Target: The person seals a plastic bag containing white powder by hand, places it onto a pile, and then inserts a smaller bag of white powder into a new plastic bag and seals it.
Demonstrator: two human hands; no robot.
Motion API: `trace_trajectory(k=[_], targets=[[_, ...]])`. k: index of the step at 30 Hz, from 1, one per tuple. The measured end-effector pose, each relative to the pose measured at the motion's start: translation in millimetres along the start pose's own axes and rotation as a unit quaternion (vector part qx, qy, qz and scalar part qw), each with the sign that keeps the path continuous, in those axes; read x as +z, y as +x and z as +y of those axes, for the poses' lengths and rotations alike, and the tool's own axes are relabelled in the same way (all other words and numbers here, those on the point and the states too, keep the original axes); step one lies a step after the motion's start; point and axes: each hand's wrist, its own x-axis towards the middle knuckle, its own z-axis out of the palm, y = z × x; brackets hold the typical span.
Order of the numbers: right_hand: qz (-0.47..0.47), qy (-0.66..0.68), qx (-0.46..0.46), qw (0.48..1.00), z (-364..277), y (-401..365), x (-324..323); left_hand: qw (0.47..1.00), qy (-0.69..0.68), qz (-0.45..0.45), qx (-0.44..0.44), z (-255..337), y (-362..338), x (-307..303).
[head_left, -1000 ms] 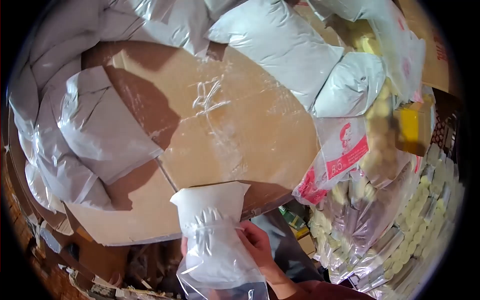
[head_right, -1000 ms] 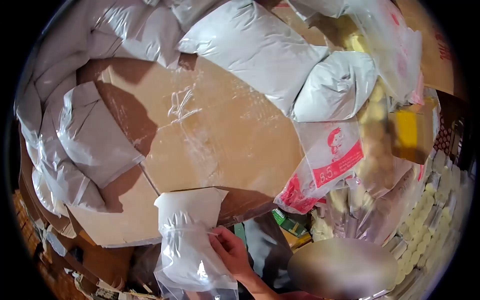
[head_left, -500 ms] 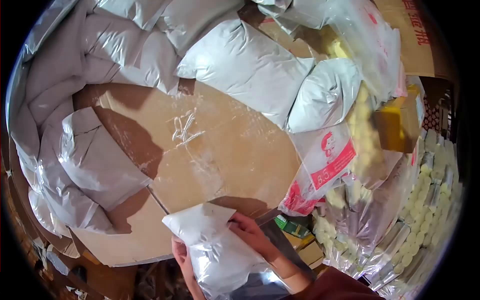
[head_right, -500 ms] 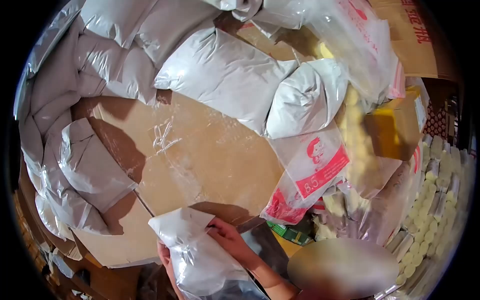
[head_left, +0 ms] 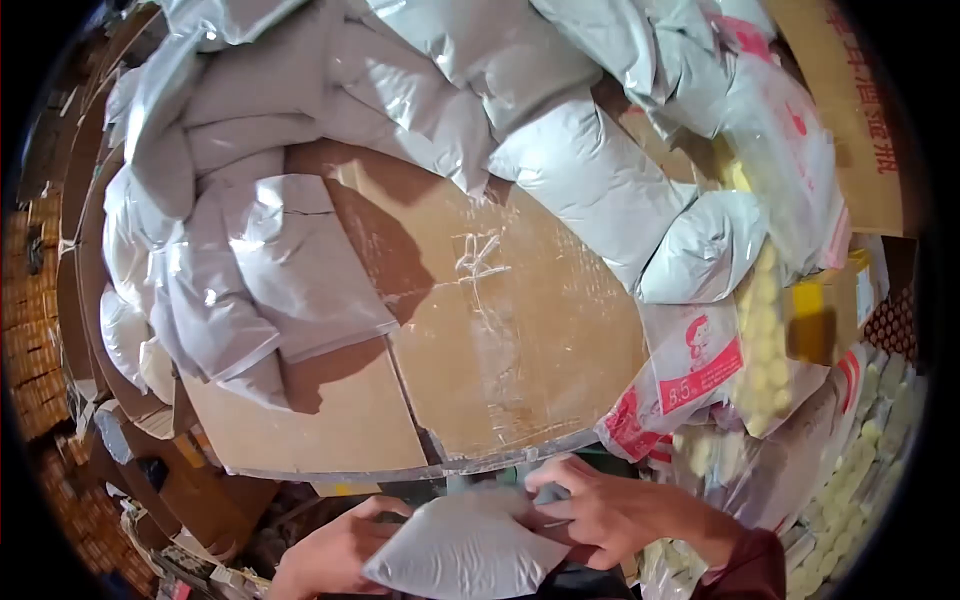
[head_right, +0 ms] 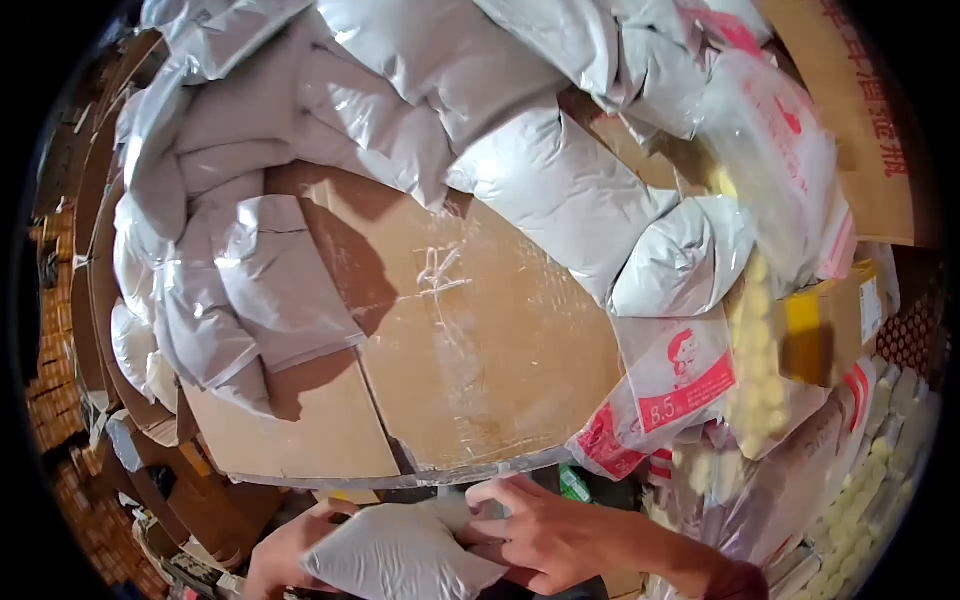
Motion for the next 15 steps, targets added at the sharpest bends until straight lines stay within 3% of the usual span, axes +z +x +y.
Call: trace_trajectory(k=[1, 3, 4, 5, 6, 8, 10, 13, 15], targets=[[-0.029, -0.055, -0.013, 0.998, -11, 0, -6, 0.956, 0.236, 0.047, 0.167, 21, 8, -4], [-0.09, -0.163, -0.037, 0.982, -36, -1, -16, 0.943, 0.316, 0.009, 0.102, 46, -6, -9], [-0.074, -0.196, -0.039, 0.977, -48, -2, -16, 0.934, 0.351, -0.01, 0.065, 58, -16, -6], [-0.057, -0.228, -0.043, 0.971, -55, -1, -15, 0.951, 0.264, 0.135, -0.089, 65, -26, 13], [-0.038, -0.26, -0.048, 0.964, -61, 0, -13, 0.89, 0.451, 0.069, -0.017, 67, -31, 9], [0.017, -0.329, -0.093, 0.94, -34, -3, 4, 0.866, 0.477, 0.153, -0.006, 50, -28, 19], [0.04, -0.368, -0.103, 0.923, 4, -8, 19, 0.865, 0.484, 0.115, 0.06, 20, -18, 15], [0.021, -0.361, -0.082, 0.929, -16, 1, 12, 0.82, 0.549, 0.127, 0.098, 21, -21, 22], [0.061, -0.344, -0.091, 0.933, -32, 1, 5, 0.841, 0.506, 0.176, 0.073, 18, -28, 26]])
